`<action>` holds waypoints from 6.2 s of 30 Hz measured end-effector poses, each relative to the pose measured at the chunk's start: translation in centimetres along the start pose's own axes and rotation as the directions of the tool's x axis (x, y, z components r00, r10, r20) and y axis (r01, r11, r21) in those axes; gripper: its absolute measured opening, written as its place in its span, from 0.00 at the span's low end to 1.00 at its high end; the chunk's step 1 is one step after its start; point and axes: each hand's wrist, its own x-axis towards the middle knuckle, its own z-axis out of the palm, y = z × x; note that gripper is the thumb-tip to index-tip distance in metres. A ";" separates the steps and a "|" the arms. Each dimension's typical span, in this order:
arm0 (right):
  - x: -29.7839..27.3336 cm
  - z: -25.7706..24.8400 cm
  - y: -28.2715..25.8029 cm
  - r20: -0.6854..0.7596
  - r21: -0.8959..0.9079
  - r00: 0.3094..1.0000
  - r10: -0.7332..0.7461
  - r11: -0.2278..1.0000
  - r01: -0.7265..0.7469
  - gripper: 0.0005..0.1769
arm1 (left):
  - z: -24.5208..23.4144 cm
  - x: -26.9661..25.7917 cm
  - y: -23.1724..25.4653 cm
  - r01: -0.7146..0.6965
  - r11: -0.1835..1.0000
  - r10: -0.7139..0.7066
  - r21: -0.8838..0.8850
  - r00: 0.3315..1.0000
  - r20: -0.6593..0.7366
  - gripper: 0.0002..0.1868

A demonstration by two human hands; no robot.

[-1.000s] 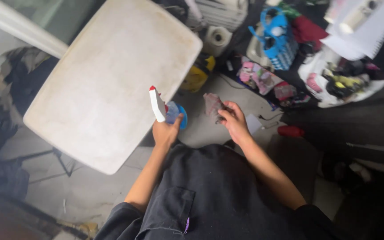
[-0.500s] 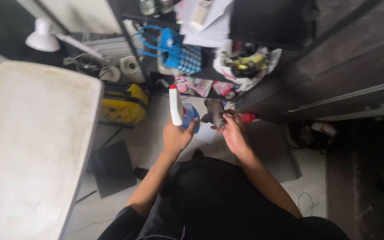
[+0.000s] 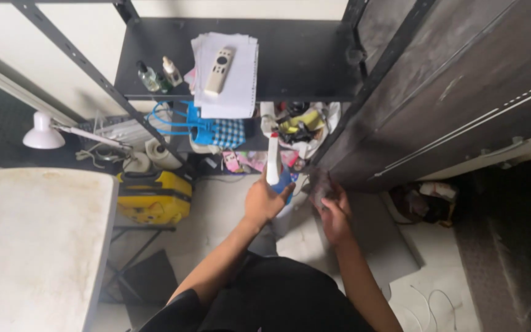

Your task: Wiping down a white plastic table with a cleaning spray and cloth, sorting notebook papers, and organizing items on a nearby shelf unit.

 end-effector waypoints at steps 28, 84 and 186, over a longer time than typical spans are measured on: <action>28.5 6.0 -11.1 0.258 -0.771 0.653 -0.712 0.255 0.583 0.09 | 7.6 25.9 8.9 -0.135 0.982 0.175 0.129 0.904 -0.390 0.46; 5.0 10.0 8.9 0.174 -0.623 0.906 0.386 0.755 -0.202 0.22 | -6.1 -3.9 -17.7 0.185 0.941 -0.271 -0.283 0.913 -0.305 0.18; -8.4 29.3 9.1 0.865 -0.501 0.501 -0.007 -0.039 0.865 0.36 | -13.3 -14.9 -23.4 -0.044 0.233 -0.579 -0.972 0.796 -0.175 0.24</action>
